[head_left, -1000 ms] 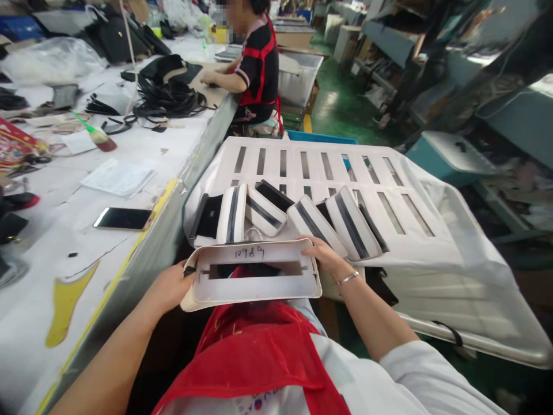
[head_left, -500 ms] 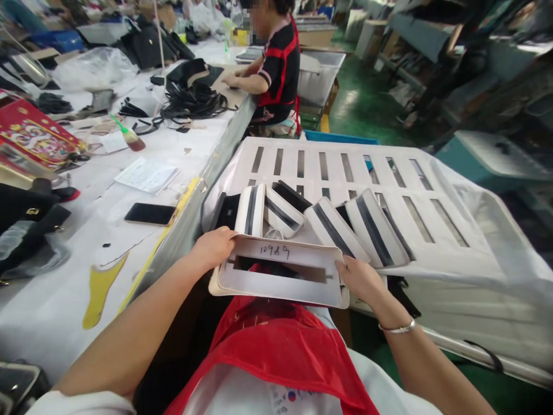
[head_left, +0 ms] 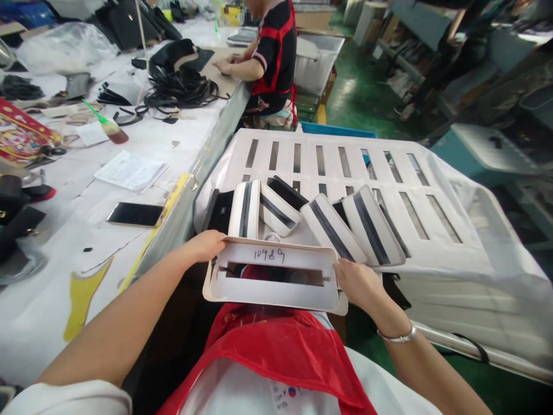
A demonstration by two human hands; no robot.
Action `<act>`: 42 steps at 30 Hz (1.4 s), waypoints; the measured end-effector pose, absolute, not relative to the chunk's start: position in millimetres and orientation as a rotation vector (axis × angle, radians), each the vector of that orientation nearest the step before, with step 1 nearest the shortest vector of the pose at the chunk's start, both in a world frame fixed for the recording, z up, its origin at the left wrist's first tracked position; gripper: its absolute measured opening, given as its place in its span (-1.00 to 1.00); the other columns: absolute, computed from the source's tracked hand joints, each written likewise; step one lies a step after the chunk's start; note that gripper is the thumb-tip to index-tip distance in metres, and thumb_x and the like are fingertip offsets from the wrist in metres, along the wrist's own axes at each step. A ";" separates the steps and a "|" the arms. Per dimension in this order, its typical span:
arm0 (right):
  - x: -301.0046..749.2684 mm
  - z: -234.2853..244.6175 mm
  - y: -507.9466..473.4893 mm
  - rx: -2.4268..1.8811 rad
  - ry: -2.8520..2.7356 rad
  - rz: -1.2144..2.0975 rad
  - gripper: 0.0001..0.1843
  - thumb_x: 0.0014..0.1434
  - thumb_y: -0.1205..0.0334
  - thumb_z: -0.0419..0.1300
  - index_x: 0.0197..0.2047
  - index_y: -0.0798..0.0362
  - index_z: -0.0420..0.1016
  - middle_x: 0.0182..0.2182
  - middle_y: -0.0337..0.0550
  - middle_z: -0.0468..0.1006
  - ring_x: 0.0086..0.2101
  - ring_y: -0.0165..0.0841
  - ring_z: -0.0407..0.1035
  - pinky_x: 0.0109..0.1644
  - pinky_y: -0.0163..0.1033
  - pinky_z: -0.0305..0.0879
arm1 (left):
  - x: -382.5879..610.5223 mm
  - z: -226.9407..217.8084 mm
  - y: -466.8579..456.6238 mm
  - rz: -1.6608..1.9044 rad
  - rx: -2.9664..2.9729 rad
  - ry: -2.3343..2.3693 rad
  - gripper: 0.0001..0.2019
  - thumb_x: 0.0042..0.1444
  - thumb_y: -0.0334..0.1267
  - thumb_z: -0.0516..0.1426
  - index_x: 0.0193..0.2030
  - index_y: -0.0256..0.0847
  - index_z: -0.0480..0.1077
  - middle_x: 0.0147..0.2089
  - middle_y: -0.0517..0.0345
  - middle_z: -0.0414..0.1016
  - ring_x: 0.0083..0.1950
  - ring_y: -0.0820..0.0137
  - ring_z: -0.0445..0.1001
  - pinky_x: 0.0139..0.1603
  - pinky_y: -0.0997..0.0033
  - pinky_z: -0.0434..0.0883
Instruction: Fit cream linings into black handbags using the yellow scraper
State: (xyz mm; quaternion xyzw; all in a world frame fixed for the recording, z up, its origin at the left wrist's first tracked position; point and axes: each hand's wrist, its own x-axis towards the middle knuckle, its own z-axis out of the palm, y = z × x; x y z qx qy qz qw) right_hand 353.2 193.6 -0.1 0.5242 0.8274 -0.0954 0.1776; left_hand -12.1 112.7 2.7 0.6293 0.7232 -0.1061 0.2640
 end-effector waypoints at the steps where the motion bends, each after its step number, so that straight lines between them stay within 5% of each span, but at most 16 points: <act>1: 351.2 1.2 193.6 1.476 2.346 -0.258 -0.63 0.34 0.20 -0.16 -0.21 0.15 0.43 -0.34 0.13 0.59 -0.25 -0.11 0.52 -0.29 -0.20 0.27 | -13.6 0.0 109.3 -0.269 1.709 1.940 -0.60 0.16 -0.26 -0.13 -0.14 -0.26 0.51 -0.12 0.01 0.59 -0.08 0.30 0.52 -0.09 0.48 0.38; 7: 345.0 0.6 196.7 1.430 2.365 -0.260 -0.64 0.33 0.21 -0.15 -0.21 0.17 0.43 -0.36 0.16 0.58 -0.26 -0.11 0.52 -0.32 -0.22 0.23 | -21.5 -4.7 95.9 -0.027 1.588 1.938 -0.54 0.16 -0.01 -0.11 -0.16 -0.22 0.51 -0.15 0.08 0.58 -0.10 0.24 0.51 -0.05 0.41 0.39; 12: 358.5 -4.2 199.5 1.467 2.403 -0.551 -0.50 0.30 -0.12 -0.16 -0.31 0.09 0.39 -0.42 0.00 0.56 -0.37 -0.23 0.48 -0.41 -0.29 0.14 | -12.7 12.6 68.6 0.169 1.287 1.852 -0.38 0.11 0.24 -0.12 -0.11 -0.27 0.44 -0.17 0.05 0.57 -0.22 0.26 0.52 -0.26 0.40 0.45; 16: 369.0 -5.5 186.7 1.455 2.392 -0.618 -0.44 0.22 -0.25 -0.11 -0.27 0.09 0.40 -0.38 0.00 0.57 -0.35 -0.20 0.47 -0.39 -0.28 0.15 | 8.6 13.1 45.3 -0.071 1.339 2.136 -0.48 0.20 0.08 -0.13 -0.17 -0.32 0.45 -0.14 -0.12 0.56 -0.10 0.16 0.52 -0.14 0.33 0.41; 21: 369.2 -9.5 168.7 1.420 2.320 -0.455 -0.57 0.28 0.00 -0.08 -0.27 0.16 0.44 -0.29 0.16 0.58 -0.22 -0.07 0.49 -0.26 -0.18 0.24 | 22.3 4.1 35.8 -0.266 1.352 2.282 -0.53 0.25 -0.19 -0.21 -0.18 -0.40 0.46 -0.09 -0.29 0.54 -0.02 0.09 0.50 -0.07 0.25 0.36; 34: 357.3 -0.1 183.8 1.379 2.326 -0.360 -0.63 0.29 0.20 -0.09 -0.26 0.21 0.49 -0.31 0.24 0.58 -0.20 -0.04 0.50 -0.23 -0.14 0.30 | 22.4 4.4 26.4 -0.252 1.352 2.231 -0.51 0.26 -0.14 -0.21 -0.28 -0.34 0.48 -0.18 -0.23 0.56 -0.10 0.16 0.53 -0.14 0.32 0.37; 42: 369.5 -9.5 161.0 1.495 2.345 -0.385 -0.61 0.33 0.17 -0.15 -0.21 0.21 0.43 -0.31 0.22 0.58 -0.23 -0.05 0.51 -0.24 -0.12 0.30 | 16.5 7.2 33.0 -0.176 1.278 2.151 -0.52 0.24 -0.13 -0.19 -0.45 -0.29 0.43 -0.43 -0.06 0.55 -0.40 0.31 0.52 -0.40 0.45 0.32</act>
